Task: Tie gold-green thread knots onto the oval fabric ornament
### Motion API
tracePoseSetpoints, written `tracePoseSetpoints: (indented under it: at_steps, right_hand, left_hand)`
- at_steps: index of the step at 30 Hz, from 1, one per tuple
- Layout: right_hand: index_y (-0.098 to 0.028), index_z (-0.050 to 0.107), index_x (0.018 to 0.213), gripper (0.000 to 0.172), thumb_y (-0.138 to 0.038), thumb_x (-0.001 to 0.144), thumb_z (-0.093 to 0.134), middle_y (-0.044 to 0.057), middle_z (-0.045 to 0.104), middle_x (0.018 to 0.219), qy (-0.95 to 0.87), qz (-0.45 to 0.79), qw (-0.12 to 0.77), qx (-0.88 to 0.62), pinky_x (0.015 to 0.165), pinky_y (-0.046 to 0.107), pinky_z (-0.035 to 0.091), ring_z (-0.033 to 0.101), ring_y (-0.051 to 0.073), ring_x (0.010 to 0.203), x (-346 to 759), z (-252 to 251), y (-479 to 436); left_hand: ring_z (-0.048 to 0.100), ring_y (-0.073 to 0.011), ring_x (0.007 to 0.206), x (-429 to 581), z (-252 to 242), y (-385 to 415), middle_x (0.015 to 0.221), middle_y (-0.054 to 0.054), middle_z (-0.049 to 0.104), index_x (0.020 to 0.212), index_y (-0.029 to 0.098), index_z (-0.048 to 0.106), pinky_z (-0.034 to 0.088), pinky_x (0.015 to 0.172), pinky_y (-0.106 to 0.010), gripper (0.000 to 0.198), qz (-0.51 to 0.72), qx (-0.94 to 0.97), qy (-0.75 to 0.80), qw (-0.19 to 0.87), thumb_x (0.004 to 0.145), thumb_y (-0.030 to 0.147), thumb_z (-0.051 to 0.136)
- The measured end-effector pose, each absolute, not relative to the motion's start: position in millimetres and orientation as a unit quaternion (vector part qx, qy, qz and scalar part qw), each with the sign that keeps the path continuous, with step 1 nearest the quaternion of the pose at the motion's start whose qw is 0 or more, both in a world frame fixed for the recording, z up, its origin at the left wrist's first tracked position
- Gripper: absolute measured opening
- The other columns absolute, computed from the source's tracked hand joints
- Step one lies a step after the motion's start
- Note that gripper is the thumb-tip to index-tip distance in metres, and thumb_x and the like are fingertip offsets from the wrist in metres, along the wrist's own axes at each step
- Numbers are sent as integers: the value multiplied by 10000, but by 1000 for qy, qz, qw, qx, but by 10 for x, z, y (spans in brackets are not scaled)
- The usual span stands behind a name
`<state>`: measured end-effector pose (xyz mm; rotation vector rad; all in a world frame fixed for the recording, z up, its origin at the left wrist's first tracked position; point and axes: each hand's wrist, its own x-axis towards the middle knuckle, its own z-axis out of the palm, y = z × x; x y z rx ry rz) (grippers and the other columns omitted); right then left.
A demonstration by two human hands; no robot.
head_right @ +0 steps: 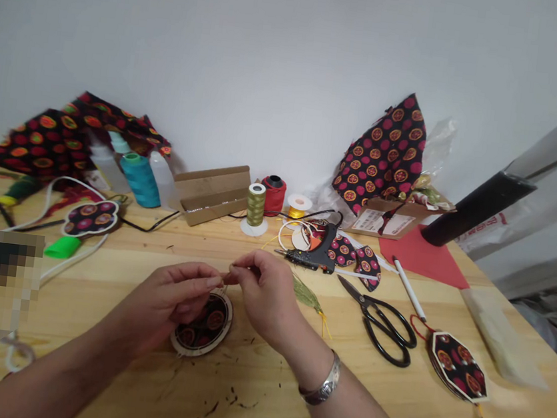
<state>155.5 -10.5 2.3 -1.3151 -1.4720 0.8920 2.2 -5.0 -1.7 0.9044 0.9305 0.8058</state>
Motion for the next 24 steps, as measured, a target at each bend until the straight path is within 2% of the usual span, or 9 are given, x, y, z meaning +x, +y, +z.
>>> tracePoseSetpoints:
  at_steps: [5,8,12,18,24]
  right_hand:
    - [-182,614,673,58,-174,728,597,17,646,653,-618,312,470,-548,605,252,441,580,144,629,1569,5,-108]
    - [-188,622,685,55,-179,733,597,11,654,667,-619,311,475,-543,620,250,443,581,139,636,1579,-16,-101]
    - [-185,619,683,39,-176,713,597,10,657,663,-598,338,477,-548,620,255,447,582,141,634,1571,-9,-96]
    - [-177,578,659,35,-197,686,588,-4,640,600,-528,442,493,-532,559,231,431,544,113,554,1539,32,-90]
    - [-171,545,634,71,-214,669,588,-41,554,534,-472,510,490,-526,430,197,315,385,66,439,1511,107,-115]
  left_hand:
    - [249,-42,403,17,-5,-67,447,67,400,662,144,652,150,398,-191,179,328,458,426,708,694,320,655]
    - [354,-70,438,31,25,-78,501,42,462,662,162,669,245,422,-196,169,325,520,472,633,687,328,648]
    - [505,-135,605,43,23,-92,656,1,522,662,197,703,385,562,-241,138,352,638,471,497,707,296,618]
    - [528,-148,639,22,-41,-140,656,-9,504,767,221,719,398,603,-254,192,339,754,455,333,792,267,534]
    - [525,-146,631,47,-38,-142,637,-10,491,774,210,707,393,593,-255,226,311,796,445,266,827,263,494]
